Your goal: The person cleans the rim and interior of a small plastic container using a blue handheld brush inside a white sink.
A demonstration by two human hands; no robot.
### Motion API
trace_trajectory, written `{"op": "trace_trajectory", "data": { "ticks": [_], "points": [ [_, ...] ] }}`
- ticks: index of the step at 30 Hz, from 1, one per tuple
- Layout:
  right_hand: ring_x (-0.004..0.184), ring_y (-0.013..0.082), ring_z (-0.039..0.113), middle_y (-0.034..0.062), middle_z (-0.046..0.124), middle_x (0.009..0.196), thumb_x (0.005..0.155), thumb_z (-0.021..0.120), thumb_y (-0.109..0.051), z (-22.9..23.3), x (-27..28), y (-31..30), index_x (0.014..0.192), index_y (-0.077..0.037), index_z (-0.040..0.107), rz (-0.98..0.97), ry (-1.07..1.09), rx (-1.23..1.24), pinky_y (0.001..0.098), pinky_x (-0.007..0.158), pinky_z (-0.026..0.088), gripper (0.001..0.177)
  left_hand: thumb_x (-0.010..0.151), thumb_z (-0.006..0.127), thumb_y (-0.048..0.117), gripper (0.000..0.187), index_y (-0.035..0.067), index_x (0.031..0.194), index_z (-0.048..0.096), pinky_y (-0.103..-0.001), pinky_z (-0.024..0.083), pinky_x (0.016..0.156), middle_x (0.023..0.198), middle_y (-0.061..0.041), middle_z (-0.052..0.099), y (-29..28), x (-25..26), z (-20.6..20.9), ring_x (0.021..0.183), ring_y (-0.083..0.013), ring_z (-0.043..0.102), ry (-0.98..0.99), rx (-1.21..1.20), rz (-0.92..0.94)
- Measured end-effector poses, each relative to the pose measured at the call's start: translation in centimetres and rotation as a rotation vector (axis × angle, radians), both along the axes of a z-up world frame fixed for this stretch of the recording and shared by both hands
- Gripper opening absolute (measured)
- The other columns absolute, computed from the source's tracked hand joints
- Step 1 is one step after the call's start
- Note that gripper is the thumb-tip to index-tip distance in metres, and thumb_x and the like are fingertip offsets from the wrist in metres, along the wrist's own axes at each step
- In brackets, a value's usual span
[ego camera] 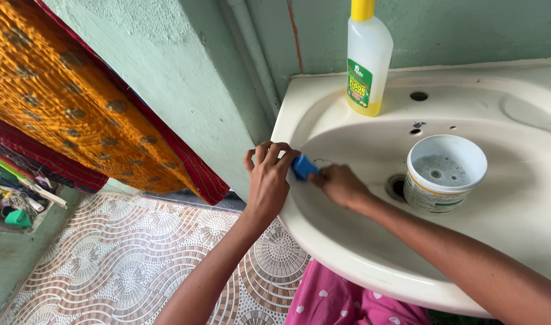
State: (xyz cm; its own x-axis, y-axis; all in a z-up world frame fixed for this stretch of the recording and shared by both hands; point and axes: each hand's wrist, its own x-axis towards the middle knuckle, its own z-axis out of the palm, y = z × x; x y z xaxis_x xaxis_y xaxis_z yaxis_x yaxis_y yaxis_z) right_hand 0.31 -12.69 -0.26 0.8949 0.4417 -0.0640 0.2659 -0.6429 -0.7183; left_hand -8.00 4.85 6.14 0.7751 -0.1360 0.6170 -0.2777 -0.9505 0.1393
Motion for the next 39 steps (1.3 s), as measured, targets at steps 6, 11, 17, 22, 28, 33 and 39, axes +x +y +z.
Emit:
{"op": "trace_trajectory", "data": {
  "ticks": [6,11,17,22,28,33,39],
  "points": [
    [0.069,0.0411,0.071,0.0242,0.07,0.073,0.097,0.06,-0.048,0.2,0.0,-0.1,0.087,-0.004,0.076,-0.025,0.001,0.02,0.0496,0.072,0.053,0.048,0.07,0.062,-0.017,0.058,0.012,0.119,0.074,-0.054,0.026,0.113,0.121,-0.001,0.065,-0.1,0.0,0.1,0.125,-0.0225,0.054,0.023,-0.023,-0.022],
    [0.073,0.0415,0.071,0.022,0.071,0.072,0.098,0.062,-0.047,2.4,0.4,-0.1,0.087,-0.004,0.075,-0.148,0.025,-0.127,0.0522,0.073,0.054,0.046,0.072,0.06,-0.016,0.056,0.009,0.121,0.072,-0.059,0.022,0.118,0.124,-0.002,0.066,0.2,0.2,0.3,0.126,-0.0209,0.055,0.088,0.037,-0.057],
    [0.078,0.0378,0.074,0.0211,0.074,0.083,0.078,0.078,-0.025,7.0,0.5,-4.5,0.104,-0.004,0.072,-0.082,-0.269,-0.057,0.0484,0.076,0.057,0.034,0.07,0.059,-0.017,0.074,0.008,0.139,0.062,-0.062,0.018,0.116,0.128,-0.006,0.061,-0.1,-0.2,0.4,0.13,-0.0242,0.051,0.045,0.058,-0.001],
    [0.089,0.0412,0.071,0.0179,0.072,0.1,0.082,0.081,-0.034,11.5,-0.7,-12.4,0.109,-0.014,0.079,-0.109,-0.551,-0.522,0.0533,0.081,0.056,0.034,0.071,0.058,-0.017,0.072,0.01,0.138,0.062,-0.062,0.019,0.116,0.128,-0.006,0.061,-0.1,-0.1,0.2,0.13,-0.0248,0.05,0.089,0.095,0.058],
    [0.091,0.0335,0.078,0.0123,0.08,0.096,0.081,0.082,-0.032,13.2,0.1,-18.9,0.097,-0.015,0.083,-0.283,-0.306,-1.041,0.0463,0.077,0.062,0.023,0.088,0.067,0.002,0.035,0.005,0.123,0.07,-0.06,0.022,0.121,0.125,-0.008,0.064,0.0,-0.8,-0.1,0.132,-0.023,0.053,-0.089,0.251,-0.198],
    [0.095,0.0312,0.078,0.0104,0.082,0.1,0.092,0.069,-0.014,10.0,1.7,-20.3,0.093,-0.019,0.082,-0.19,-0.33,-1.049,0.046,0.082,0.061,0.013,0.084,0.066,0.005,0.028,0.005,0.112,0.073,-0.058,0.029,0.119,0.116,-0.007,0.067,0.0,-0.6,-0.1,0.126,-0.0222,0.057,-0.067,0.243,-0.203],
    [0.11,0.026,0.076,0.0045,0.08,0.118,0.082,0.076,-0.018,7.9,3.7,-17.5,0.099,-0.02,0.084,-0.035,-0.05,-1.104,0.0403,0.093,0.06,0.019,0.084,0.068,0.004,0.021,0.004,0.104,0.073,-0.055,0.034,0.117,0.105,-0.007,0.068,0.0,-0.7,0.0,0.118,-0.0212,0.062,-0.011,0.273,-0.213]
  ]
}}
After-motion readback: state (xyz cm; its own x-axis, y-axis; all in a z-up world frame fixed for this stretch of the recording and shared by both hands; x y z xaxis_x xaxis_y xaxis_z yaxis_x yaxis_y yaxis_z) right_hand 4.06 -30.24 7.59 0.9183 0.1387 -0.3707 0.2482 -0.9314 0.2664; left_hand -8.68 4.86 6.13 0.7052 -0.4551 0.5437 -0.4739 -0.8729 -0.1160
